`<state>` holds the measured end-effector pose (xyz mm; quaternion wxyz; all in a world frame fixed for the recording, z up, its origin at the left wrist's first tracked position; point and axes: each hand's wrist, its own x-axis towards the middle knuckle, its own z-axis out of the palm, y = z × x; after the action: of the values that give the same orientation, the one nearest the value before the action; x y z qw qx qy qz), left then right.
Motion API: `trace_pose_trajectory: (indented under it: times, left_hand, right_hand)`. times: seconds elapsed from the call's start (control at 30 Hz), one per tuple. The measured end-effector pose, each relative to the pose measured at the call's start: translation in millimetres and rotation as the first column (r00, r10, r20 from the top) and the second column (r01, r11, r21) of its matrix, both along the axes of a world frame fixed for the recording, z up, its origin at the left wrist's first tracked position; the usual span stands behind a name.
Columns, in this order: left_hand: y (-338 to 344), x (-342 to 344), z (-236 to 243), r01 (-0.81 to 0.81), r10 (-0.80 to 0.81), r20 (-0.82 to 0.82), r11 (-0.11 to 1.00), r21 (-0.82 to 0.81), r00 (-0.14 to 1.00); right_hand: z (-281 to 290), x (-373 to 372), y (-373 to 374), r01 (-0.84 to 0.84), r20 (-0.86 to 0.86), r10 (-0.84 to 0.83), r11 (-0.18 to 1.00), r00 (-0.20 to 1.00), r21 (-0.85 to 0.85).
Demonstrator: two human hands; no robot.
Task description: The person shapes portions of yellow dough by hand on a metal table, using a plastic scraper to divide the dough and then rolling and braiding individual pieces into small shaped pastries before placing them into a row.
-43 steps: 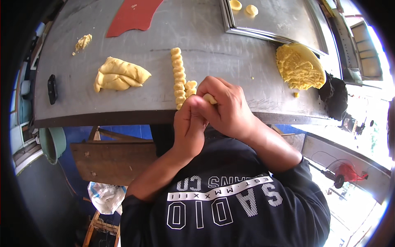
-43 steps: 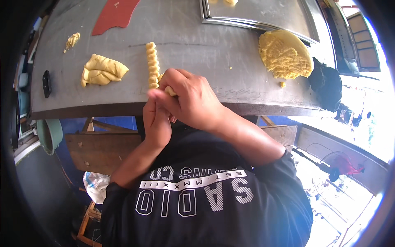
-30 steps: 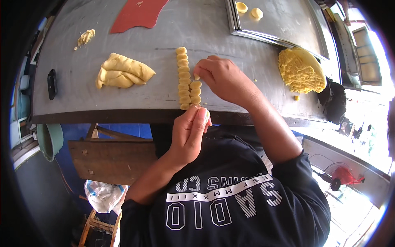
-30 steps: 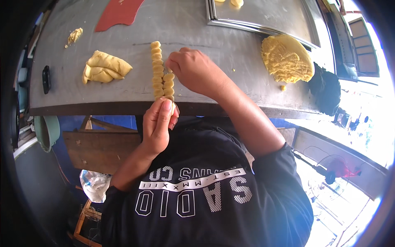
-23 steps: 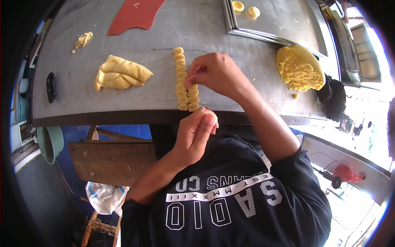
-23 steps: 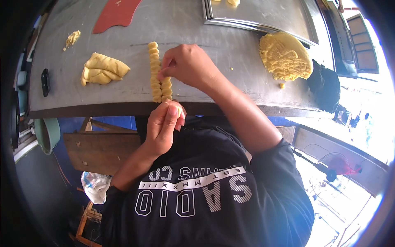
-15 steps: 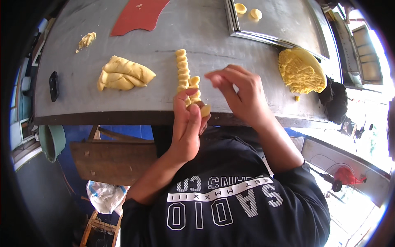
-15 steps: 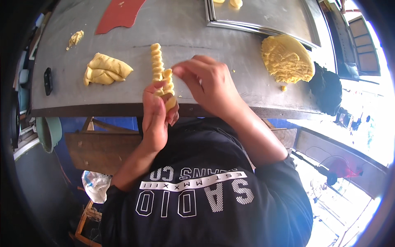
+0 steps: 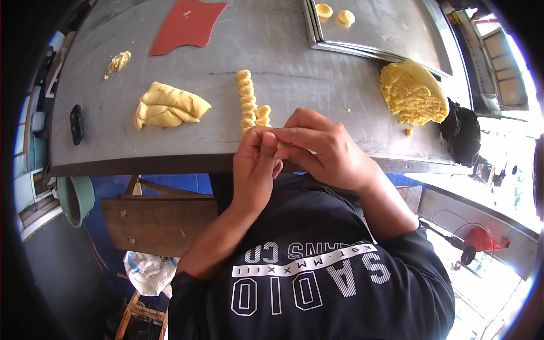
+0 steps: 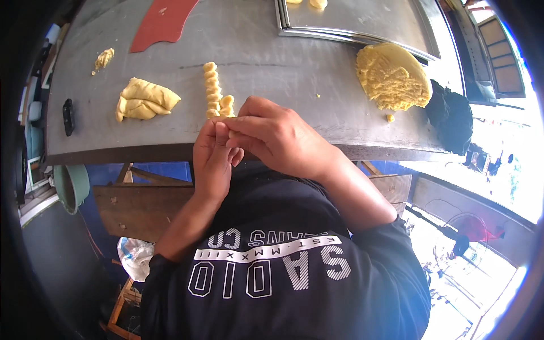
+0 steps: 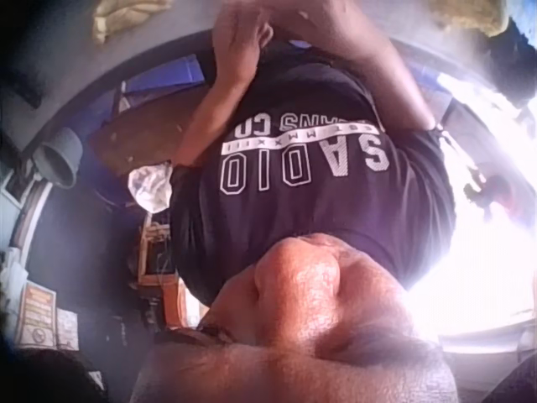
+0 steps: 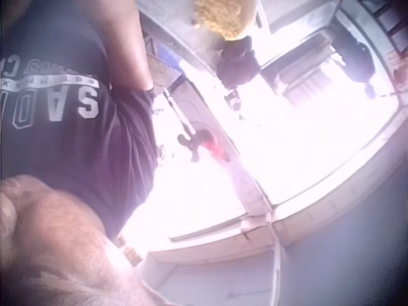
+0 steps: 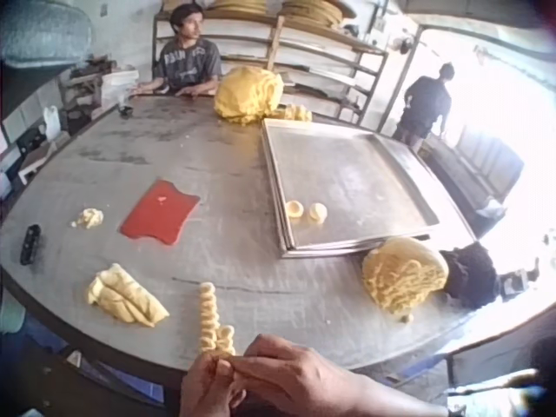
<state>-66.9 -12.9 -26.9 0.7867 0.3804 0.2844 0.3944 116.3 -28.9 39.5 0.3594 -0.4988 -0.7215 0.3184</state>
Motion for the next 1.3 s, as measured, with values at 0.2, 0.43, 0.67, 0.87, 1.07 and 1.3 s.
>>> trace_pose_trajectory:
  times: [0.2, 0.43, 0.67, 0.87, 1.07, 1.3]
  left_hand:
    - [-1.1, 1.4, 3.0, -0.050, 0.060, 0.098, 0.993, -0.106, 0.993]
    - [-1.4, 3.6, -1.6, -0.137, 0.141, 0.099, 0.990, -0.043, 0.985]
    - [5.4, -16.2, -1.4, -0.260, 0.262, -0.119, 0.965, 0.029, 0.958]
    - [7.8, -48.3, 12.7, -0.174, 0.195, -0.143, 0.974, 0.147, 0.970]
    - [11.2, -52.1, 5.5, -0.218, 0.237, -0.138, 0.966, 0.142, 0.962]
    - [16.6, -42.8, 4.3, -0.308, 0.326, -0.115, 0.939, 0.154, 0.938]
  right_hand:
    - [-2.0, -0.5, 3.8, 0.037, 0.043, -0.036, 0.999, 0.998, -0.024]
    - [3.0, -18.8, 17.5, 0.089, 0.145, -0.094, 0.995, 0.985, 0.045]
    - [-30.1, -7.6, 66.6, 0.218, 0.222, -0.237, 0.970, 0.946, 0.104]
    - [-43.4, 1.7, 78.8, 0.182, 0.295, -0.178, 0.983, 0.939, 0.013]
    - [-30.1, 2.5, 89.9, 0.232, 0.290, -0.131, 0.908, 0.948, -0.348]
    - [-5.6, -12.9, 45.4, 0.204, 0.228, -0.218, 0.975, 0.949, 0.086]
